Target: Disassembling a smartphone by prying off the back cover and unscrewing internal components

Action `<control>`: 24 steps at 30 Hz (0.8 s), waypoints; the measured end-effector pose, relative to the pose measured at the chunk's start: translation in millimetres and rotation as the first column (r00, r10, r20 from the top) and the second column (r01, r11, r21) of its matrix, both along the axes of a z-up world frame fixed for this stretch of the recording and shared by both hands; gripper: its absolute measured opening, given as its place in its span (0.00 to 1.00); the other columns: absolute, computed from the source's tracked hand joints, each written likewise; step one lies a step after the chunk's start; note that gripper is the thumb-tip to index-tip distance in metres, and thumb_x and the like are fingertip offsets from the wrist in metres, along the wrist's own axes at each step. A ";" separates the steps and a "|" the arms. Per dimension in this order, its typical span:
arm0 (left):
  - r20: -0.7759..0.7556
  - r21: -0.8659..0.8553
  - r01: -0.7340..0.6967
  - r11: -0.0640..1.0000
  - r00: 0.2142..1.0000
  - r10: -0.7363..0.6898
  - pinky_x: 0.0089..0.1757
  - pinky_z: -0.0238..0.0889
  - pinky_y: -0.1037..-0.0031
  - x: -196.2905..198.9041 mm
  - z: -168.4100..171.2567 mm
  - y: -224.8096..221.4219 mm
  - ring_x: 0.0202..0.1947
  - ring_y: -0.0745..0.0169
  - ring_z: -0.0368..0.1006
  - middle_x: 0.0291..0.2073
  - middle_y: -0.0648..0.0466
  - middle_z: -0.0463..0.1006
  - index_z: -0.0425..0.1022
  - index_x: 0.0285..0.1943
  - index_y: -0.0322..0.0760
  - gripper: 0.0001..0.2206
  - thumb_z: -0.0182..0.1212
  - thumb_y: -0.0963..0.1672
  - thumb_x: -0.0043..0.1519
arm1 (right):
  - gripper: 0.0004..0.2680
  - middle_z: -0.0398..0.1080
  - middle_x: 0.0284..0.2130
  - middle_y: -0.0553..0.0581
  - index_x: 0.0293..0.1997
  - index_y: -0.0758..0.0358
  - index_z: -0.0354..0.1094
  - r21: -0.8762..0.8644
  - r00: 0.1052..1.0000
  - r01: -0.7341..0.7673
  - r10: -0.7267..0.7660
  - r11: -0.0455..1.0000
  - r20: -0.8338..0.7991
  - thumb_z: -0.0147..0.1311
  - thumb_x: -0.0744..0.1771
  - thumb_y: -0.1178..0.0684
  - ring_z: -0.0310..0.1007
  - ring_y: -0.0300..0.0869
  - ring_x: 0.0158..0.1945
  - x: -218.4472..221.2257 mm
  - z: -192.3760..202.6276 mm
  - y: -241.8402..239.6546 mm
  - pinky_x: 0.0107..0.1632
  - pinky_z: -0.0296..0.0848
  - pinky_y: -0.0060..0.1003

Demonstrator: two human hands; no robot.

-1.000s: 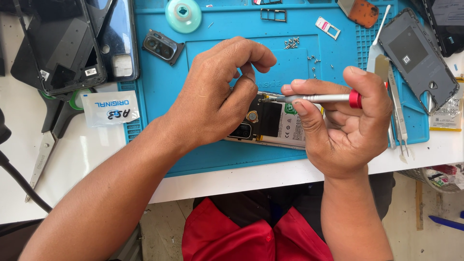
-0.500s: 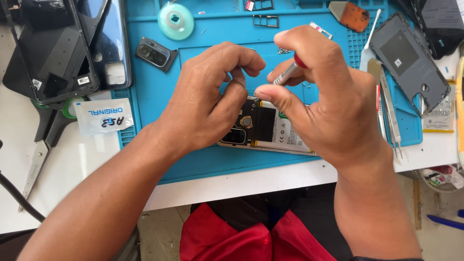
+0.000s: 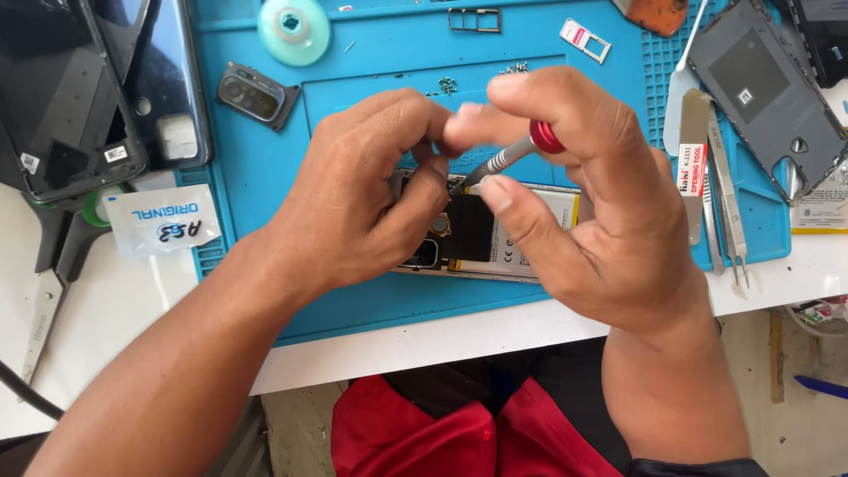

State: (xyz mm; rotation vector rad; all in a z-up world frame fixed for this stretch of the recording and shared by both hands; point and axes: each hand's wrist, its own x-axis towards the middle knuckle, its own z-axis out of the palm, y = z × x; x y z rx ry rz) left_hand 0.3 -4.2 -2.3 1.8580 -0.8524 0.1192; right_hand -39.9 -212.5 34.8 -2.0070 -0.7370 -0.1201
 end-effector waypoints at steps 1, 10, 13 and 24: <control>0.000 -0.001 0.004 1.000 1.000 -0.004 0.35 0.57 0.63 -0.1 -0.1 -0.2 0.31 0.51 0.64 0.30 0.49 0.69 0.65 0.39 0.31 0.04 0.47 0.35 0.60 | 0.15 0.73 0.58 0.73 0.69 0.67 0.49 -0.001 1.000 0.004 -0.004 1.000 0.000 0.49 0.74 0.63 0.78 0.57 0.65 0.6 -2.6 -0.4 0.74 0.75 0.50; 0.028 0.030 0.028 0.999 0.999 -0.029 0.41 0.65 0.62 -1.2 5.8 -0.7 0.35 0.52 0.72 0.37 0.50 0.78 0.71 0.44 0.32 0.05 0.57 0.40 0.62 | 0.16 0.67 0.62 0.68 0.69 0.71 0.52 -0.045 0.989 0.140 -0.138 0.989 0.051 0.53 0.73 0.61 0.82 0.56 0.64 -3.0 -1.4 2.6 0.72 0.81 0.48; 0.074 0.038 0.080 0.996 0.994 -0.083 0.40 0.65 0.63 -1.2 -1.7 -3.2 0.37 0.49 0.74 0.39 0.48 0.79 0.73 0.48 0.32 0.09 0.66 0.43 0.65 | 0.15 0.73 0.52 0.72 0.66 0.69 0.58 -0.086 0.963 0.218 -0.200 0.972 0.181 0.57 0.73 0.59 0.85 0.51 0.52 -0.3 -4.8 1.8 0.64 0.80 0.43; 0.022 0.197 0.087 0.977 0.995 -0.093 0.31 0.62 0.63 -2.2 1.1 -3.8 0.31 0.51 0.67 0.34 0.48 0.81 0.73 0.44 0.35 0.06 0.53 0.42 0.70 | 0.13 0.68 0.60 0.70 0.67 0.71 0.56 0.111 0.754 0.622 -0.631 0.775 0.184 0.50 0.74 0.70 0.76 0.53 0.59 22.5 4.5 -112.2 0.50 0.79 0.36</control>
